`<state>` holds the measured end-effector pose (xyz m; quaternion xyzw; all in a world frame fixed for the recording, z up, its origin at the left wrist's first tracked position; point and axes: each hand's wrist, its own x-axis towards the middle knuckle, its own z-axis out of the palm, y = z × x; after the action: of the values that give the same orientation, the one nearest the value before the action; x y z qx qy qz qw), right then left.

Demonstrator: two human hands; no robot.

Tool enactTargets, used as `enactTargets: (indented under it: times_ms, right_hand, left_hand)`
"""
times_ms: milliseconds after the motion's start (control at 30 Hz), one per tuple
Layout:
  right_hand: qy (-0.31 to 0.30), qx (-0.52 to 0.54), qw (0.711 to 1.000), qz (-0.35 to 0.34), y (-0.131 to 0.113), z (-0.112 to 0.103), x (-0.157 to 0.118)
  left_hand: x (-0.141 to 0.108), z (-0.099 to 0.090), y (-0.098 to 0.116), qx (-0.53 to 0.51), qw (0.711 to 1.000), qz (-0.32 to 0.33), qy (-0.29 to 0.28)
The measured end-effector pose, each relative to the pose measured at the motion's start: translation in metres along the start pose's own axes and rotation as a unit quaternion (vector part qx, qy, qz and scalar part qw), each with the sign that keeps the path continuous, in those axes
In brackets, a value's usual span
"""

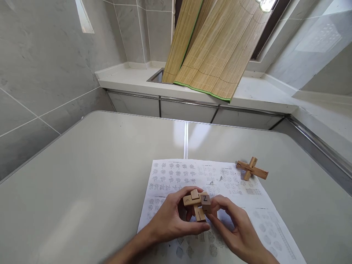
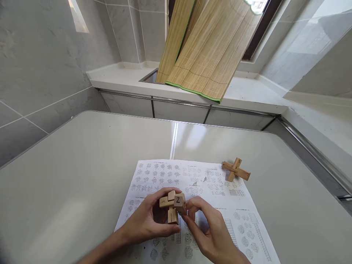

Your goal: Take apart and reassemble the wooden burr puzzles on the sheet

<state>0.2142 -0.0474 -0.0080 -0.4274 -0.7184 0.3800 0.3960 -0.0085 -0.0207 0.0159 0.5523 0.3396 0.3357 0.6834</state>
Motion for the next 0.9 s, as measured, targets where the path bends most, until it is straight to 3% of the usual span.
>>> enactTargets:
  times_ms: [367,633,900]
  right_hand:
    - [0.026,-0.031,0.998,-0.053,-0.005,0.003,0.004]
    - [0.012,-0.012,1.000,-0.017,-0.001,0.001,0.002]
    - [0.069,-0.083,0.991,-0.073,0.002,0.004,0.001]
  left_hand:
    - [-0.001,0.003,0.002,0.034,0.999,0.007,0.006]
    - [-0.001,0.001,-0.002,0.047,0.999,0.007,0.006]
    - [0.000,0.004,-0.004,0.002,1.000,0.008,0.007]
